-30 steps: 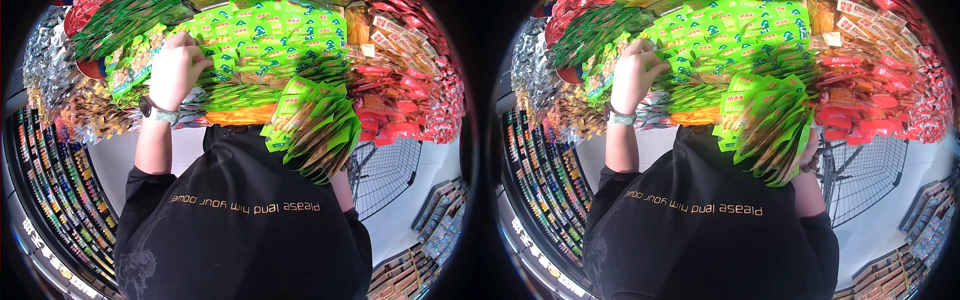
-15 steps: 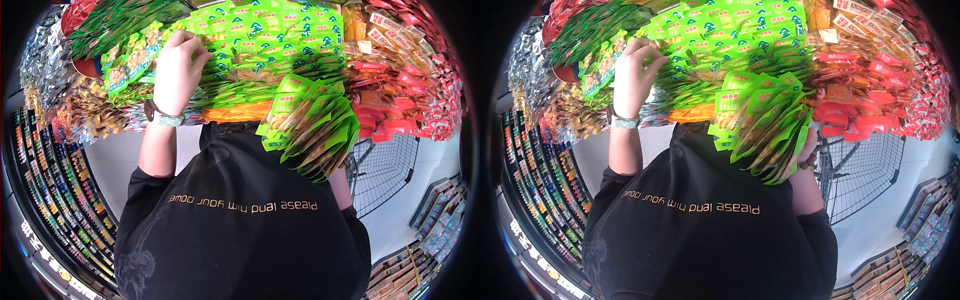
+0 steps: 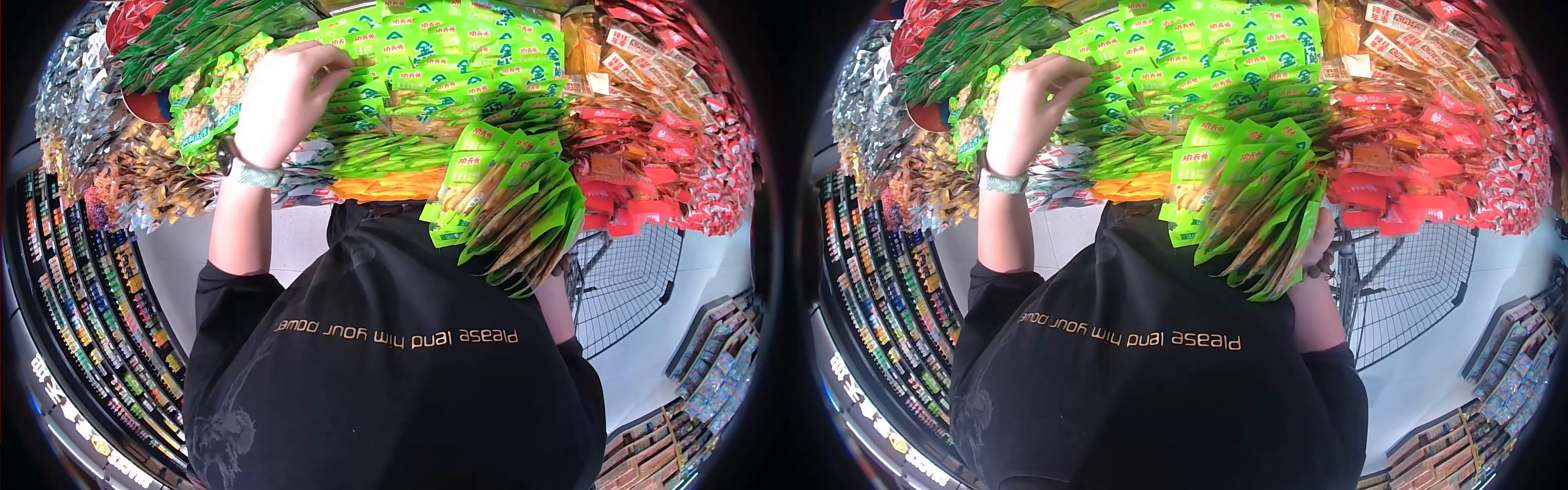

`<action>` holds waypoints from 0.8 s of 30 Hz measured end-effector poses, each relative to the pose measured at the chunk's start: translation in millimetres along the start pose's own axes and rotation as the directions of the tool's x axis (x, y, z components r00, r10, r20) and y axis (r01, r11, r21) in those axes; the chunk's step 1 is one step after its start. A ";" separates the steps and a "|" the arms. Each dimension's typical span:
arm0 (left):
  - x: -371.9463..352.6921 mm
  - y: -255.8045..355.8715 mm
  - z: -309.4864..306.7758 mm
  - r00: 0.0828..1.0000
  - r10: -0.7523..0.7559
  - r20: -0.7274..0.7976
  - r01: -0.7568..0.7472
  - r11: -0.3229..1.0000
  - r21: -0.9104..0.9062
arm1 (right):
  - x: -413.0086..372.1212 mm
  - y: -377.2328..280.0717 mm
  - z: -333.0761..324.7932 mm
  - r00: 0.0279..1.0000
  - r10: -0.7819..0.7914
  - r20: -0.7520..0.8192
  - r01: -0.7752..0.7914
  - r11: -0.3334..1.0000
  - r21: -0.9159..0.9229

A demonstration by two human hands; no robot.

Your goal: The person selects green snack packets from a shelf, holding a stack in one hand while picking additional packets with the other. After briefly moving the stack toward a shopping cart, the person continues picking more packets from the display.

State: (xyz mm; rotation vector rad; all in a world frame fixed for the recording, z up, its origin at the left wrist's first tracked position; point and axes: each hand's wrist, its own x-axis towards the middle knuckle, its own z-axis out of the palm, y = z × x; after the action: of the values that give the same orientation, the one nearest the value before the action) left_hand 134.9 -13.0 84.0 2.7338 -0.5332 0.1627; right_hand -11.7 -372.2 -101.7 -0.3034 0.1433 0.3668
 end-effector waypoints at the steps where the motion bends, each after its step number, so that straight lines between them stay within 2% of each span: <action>1: 6.0 -1.4 3.4 0.999 0.049 0.010 -0.049 0.998 0.036 | 0.1 1.4 0.9 1.000 0.003 0.004 -0.003 1.000 -0.009; 2: 10.3 -0.1 6.4 0.995 0.097 0.022 -0.099 0.993 0.071 | 1.3 2.4 1.8 1.000 -0.001 0.012 0.001 1.000 0.005; 5: 20.7 4.8 14.2 0.995 0.074 0.068 -0.086 0.979 0.185 | 3.4 5.9 4.2 1.000 -0.013 0.026 0.013 1.000 -0.001; 7: 27.1 8.7 13.4 0.990 0.027 0.141 -0.058 0.972 0.227 | 3.6 8.6 8.4 1.000 -0.015 0.026 0.013 0.998 0.067; 9: 29.6 3.6 18.0 0.987 0.090 0.137 -0.112 0.981 0.160 | 3.0 13.3 16.7 1.000 -0.006 -0.004 0.007 0.955 0.297; 10: 30.6 1.9 19.1 0.984 0.120 0.133 -0.137 0.982 0.128 | 2.1 23.1 29.9 0.999 -0.010 -0.053 0.035 0.871 0.489; 12: 31.6 3.5 17.6 0.977 0.159 0.139 -0.178 0.974 0.143 | 2.0 23.4 31.3 0.999 0.000 -0.049 0.024 0.870 0.492; 13: 31.9 4.6 16.6 0.974 0.177 0.141 -0.197 0.969 0.150 | 2.3 12.7 19.1 1.000 0.015 0.001 -0.015 0.953 0.302; 15: 33.7 6.7 13.9 0.967 0.189 0.171 -0.220 0.958 0.183 | 3.7 7.3 11.9 0.998 0.034 0.054 -0.040 0.994 0.101; 22: 33.9 8.1 13.7 0.962 0.142 0.231 -0.190 0.962 0.199 | 8.9 4.9 25.2 0.993 0.001 0.119 -0.013 0.995 0.103; 24: 34.0 9.5 14.0 0.965 0.166 0.202 -0.206 0.958 0.197 | 9.3 4.3 26.7 0.992 0.005 0.126 -0.019 0.994 0.110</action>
State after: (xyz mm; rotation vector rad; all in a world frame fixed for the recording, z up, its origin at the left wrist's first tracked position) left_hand 163.2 -37.8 80.0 2.9247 -0.8747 0.0137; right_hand -2.4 -356.9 -79.4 -0.1691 0.0419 0.3874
